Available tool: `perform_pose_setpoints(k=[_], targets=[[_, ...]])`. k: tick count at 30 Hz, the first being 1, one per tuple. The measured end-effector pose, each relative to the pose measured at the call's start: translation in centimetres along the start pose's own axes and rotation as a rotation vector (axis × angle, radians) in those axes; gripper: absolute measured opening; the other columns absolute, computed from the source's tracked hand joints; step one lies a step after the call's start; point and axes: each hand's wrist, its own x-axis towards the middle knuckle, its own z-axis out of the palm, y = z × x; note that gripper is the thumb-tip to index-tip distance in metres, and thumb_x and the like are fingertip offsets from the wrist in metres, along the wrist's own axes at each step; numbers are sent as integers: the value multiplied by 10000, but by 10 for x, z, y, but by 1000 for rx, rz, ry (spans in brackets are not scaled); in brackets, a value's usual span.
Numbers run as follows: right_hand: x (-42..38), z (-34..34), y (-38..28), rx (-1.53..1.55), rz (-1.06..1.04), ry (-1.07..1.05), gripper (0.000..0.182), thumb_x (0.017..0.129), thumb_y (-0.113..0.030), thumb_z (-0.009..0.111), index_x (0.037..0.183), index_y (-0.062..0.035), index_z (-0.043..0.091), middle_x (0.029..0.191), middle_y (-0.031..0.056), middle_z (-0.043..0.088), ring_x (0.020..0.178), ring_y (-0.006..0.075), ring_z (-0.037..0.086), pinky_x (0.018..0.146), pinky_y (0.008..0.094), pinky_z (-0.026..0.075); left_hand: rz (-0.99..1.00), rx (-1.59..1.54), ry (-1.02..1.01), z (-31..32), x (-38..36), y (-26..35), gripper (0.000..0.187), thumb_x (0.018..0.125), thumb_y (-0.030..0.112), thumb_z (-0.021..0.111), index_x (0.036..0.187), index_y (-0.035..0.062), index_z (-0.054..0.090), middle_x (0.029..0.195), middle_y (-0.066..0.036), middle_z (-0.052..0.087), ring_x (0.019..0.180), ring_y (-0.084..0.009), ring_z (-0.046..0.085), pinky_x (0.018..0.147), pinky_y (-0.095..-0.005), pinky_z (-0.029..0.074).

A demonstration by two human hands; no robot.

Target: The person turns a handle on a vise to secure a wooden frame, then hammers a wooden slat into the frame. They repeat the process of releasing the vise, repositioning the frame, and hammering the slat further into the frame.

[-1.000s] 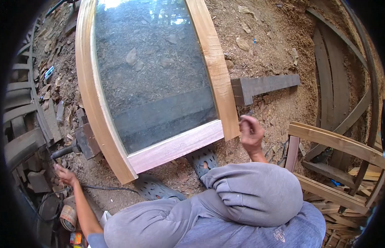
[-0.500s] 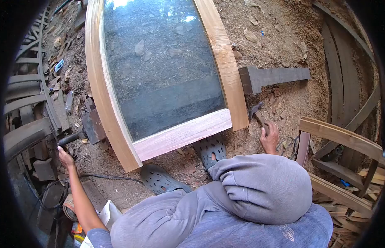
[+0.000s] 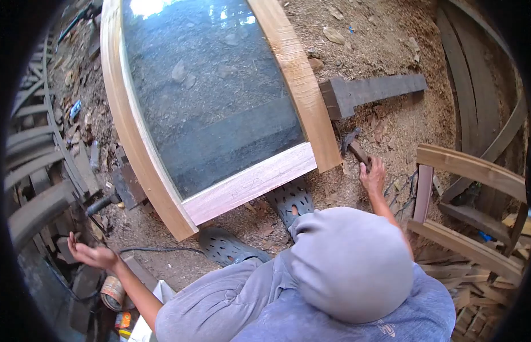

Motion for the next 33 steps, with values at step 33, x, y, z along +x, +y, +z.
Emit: perform_pose_setpoints(k=[33], targets=[[-14,-86,-82,681,-280,-339,296,918,-127,592,1183,-10,530,892,196,633,723,346,655,653,384,511,-1730,-966,-1172,164,-345,294,482,916,330,659,1296,68,521,1287,-67,565,1224,-195,491,1076,-424,337]])
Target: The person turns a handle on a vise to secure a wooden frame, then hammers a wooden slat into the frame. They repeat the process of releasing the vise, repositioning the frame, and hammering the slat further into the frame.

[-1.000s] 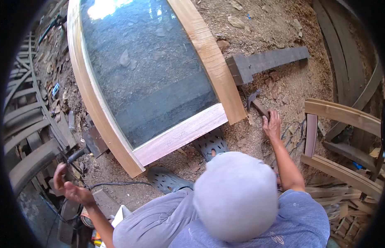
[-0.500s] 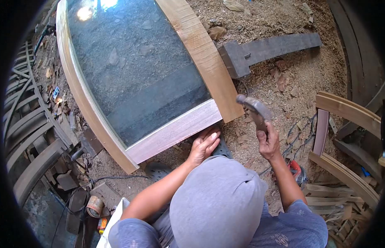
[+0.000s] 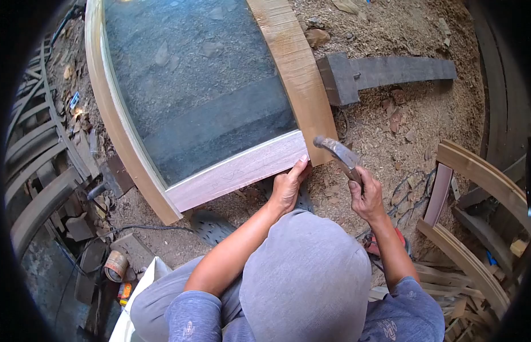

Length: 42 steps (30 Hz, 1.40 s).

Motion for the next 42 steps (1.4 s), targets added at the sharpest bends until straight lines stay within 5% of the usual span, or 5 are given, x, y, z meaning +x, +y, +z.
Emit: perform_pose_setpoints(k=[13,19,27,30,42], targets=[[15,-5,3,-86,-301,63,305,932,-170,568,1186,-23,482,916,190,651,736,341,682,609,423,550,73,-117,194,15,-8,1,550,923,457,616,1238,10,557,1211,-88,597,1150,-191,550,1047,-400,405],[20,-2,-7,-169,-47,-98,272,924,-146,572,1155,-30,489,816,184,643,636,346,661,537,418,535,40,17,219,8,-12,-5,642,886,520,635,1247,-2,534,1202,-116,588,1102,-216,587,1002,-390,459],[21,-5,1,-294,-69,-157,194,943,-156,522,1102,-47,500,783,186,636,633,323,669,549,404,543,15,63,207,15,-13,4,713,899,563,578,1271,-40,500,1244,-157,557,1164,-249,552,1063,-420,409],[8,-9,16,-161,-327,43,221,920,-155,557,1094,-30,505,787,174,631,638,328,668,542,427,536,22,65,193,13,-9,4,705,902,562,573,1264,-40,509,1238,-159,562,1171,-249,552,1068,-419,404],[6,-10,14,-253,-113,-124,256,877,-89,588,1115,-18,528,833,200,640,698,396,650,592,432,519,44,77,252,16,-8,2,685,901,563,574,1228,-38,539,1191,-154,594,1148,-236,567,1046,-388,426]])
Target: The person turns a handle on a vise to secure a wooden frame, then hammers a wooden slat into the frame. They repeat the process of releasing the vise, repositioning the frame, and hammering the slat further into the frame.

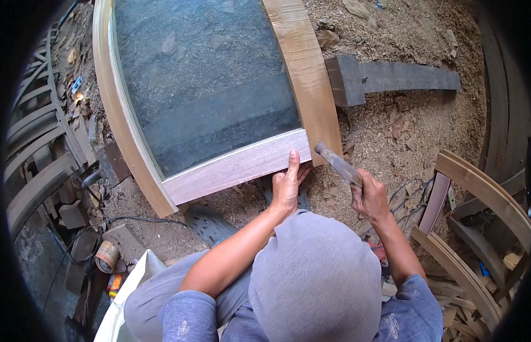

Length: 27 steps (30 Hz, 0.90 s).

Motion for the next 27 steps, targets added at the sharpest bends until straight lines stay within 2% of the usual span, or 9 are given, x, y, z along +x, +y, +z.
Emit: perform_pose_setpoints(k=[2,5,6,14,16,20,23,24,27], targets=[[8,-1,-9,55,-169,177,242,899,-141,589,1099,-22,521,797,189,644,630,376,647,529,435,512,1,-26,-18,-5,5,-4,658,878,543,627,1202,-25,558,1180,-126,594,1067,-196,595,989,-358,475],[24,9,-8,-17,14,-3,253,907,-158,592,1109,-24,519,791,194,641,635,376,651,532,429,517,-28,-21,-81,-9,6,-5,650,888,535,619,1220,-20,551,1198,-124,586,1080,-193,587,984,-355,477],[27,11,-6,24,44,-15,248,910,-162,598,1108,-36,520,773,186,636,624,381,644,521,437,509,10,3,-62,-4,3,-3,703,901,566,573,1207,-66,541,1199,-166,584,1153,-244,560,1053,-418,416],[37,-3,-14,-67,-50,15,204,905,-114,583,1085,-40,525,763,182,638,632,332,674,539,420,536,10,-23,-93,-6,10,-1,699,900,549,590,1218,-70,532,1219,-159,568,1151,-246,557,1039,-413,424],[29,-7,-24,79,-85,160,181,919,-130,567,1073,-43,526,717,155,630,575,305,661,502,408,534,-2,-37,-51,-3,4,-2,689,903,547,586,1222,-61,534,1215,-158,571,1148,-243,562,1037,-406,427],[36,11,-11,-76,-14,1,160,942,-159,538,1061,-51,534,698,133,640,557,254,664,487,378,545,-18,-59,-107,-7,2,-6,681,905,551,579,1222,-51,539,1210,-156,576,1144,-237,570,1034,-398,431],[35,5,-9,21,-43,29,161,942,-157,540,1055,-43,534,700,151,631,551,274,659,482,385,528,9,-42,-31,-5,1,-4,685,905,556,577,1212,-55,545,1201,-152,581,1134,-233,575,1029,-396,434],[38,1,-21,47,-130,181,179,946,-176,540,1057,-36,532,700,155,626,553,283,656,485,388,523,3,-31,-53,-8,2,-6,691,906,557,574,1216,-61,542,1204,-153,580,1129,-231,575,1027,-395,434],[32,10,-9,-36,-50,33,196,948,-195,547,1058,-34,528,704,147,629,560,283,656,487,386,526,-2,-21,-73,-10,5,-9,705,906,557,575,1218,-74,536,1206,-156,580,1123,-228,575,1027,-395,433]])
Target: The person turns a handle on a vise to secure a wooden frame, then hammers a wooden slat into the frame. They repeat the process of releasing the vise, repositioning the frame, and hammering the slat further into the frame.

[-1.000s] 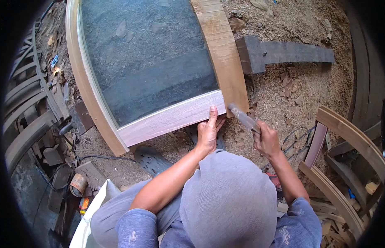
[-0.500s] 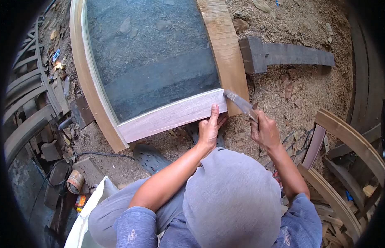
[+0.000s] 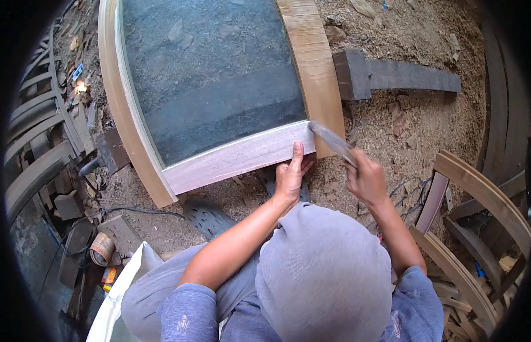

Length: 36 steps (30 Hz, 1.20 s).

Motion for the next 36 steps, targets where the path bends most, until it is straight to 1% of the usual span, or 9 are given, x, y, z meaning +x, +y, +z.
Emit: perform_pose_setpoints(k=[10,13,17,19,22,24,30,32,36], targets=[[-12,-17,-12,143,97,190,187,952,-154,553,1065,-12,506,693,152,595,582,335,633,508,390,458,42,74,3,12,16,-2,635,846,445,722,1283,21,541,1268,-113,560,1151,-207,540,1025,-362,411],[-19,-12,-12,158,101,243,192,947,-149,557,1063,-4,507,696,172,586,581,355,623,510,387,448,101,131,127,26,5,9,640,797,431,777,1224,-10,598,1230,-93,598,1106,-181,545,1005,-293,386],[-25,-12,-17,189,117,265,209,956,-175,549,1072,-4,517,695,173,586,577,359,615,511,392,444,66,157,127,22,9,7,633,785,418,790,1213,-10,605,1227,-98,599,1117,-180,541,1003,-294,389],[-27,-11,-18,207,158,285,263,989,-262,514,1038,-5,537,606,80,478,485,183,457,471,339,362,53,128,63,19,8,7,720,773,478,784,1239,-29,572,1209,-116,592,1110,-192,533,1006,-320,391],[-26,-11,-20,201,167,314,281,993,-278,513,1011,0,547,597,59,476,502,151,441,468,323,348,-156,197,-71,10,1,14,686,779,467,780,1209,-33,592,1147,-103,616,1037,-181,558,966,-319,422],[-31,-11,-19,259,219,290,290,995,-286,511,993,2,546,594,47,477,507,138,435,466,315,343,-92,427,-204,-4,-1,9,556,831,398,740,1207,7,617,1071,-97,654,976,-183,592,910,-312,464],[-43,-1,-10,257,225,291,302,1005,-298,493,965,-3,547,586,8,458,506,94,402,456,276,308,-26,1264,-792,-31,-8,70,459,889,390,647,1183,37,645,1136,-163,671,1058,-284,638,929,-395,493],[-49,-3,-10,353,400,171,268,986,-294,506,1006,-29,544,594,96,483,502,200,491,494,351,381,-47,1488,-859,-40,-20,105,435,895,386,631,1160,43,655,1118,-169,676,1045,-309,644,927,-407,500],[-55,-2,-3,412,459,156,284,999,-297,486,1008,-23,558,616,14,499,531,116,454,504,291,374,-182,1547,-716,-71,-81,208,432,879,403,662,1101,32,673,1080,-165,689,1031,-289,654,919,-389,509]])
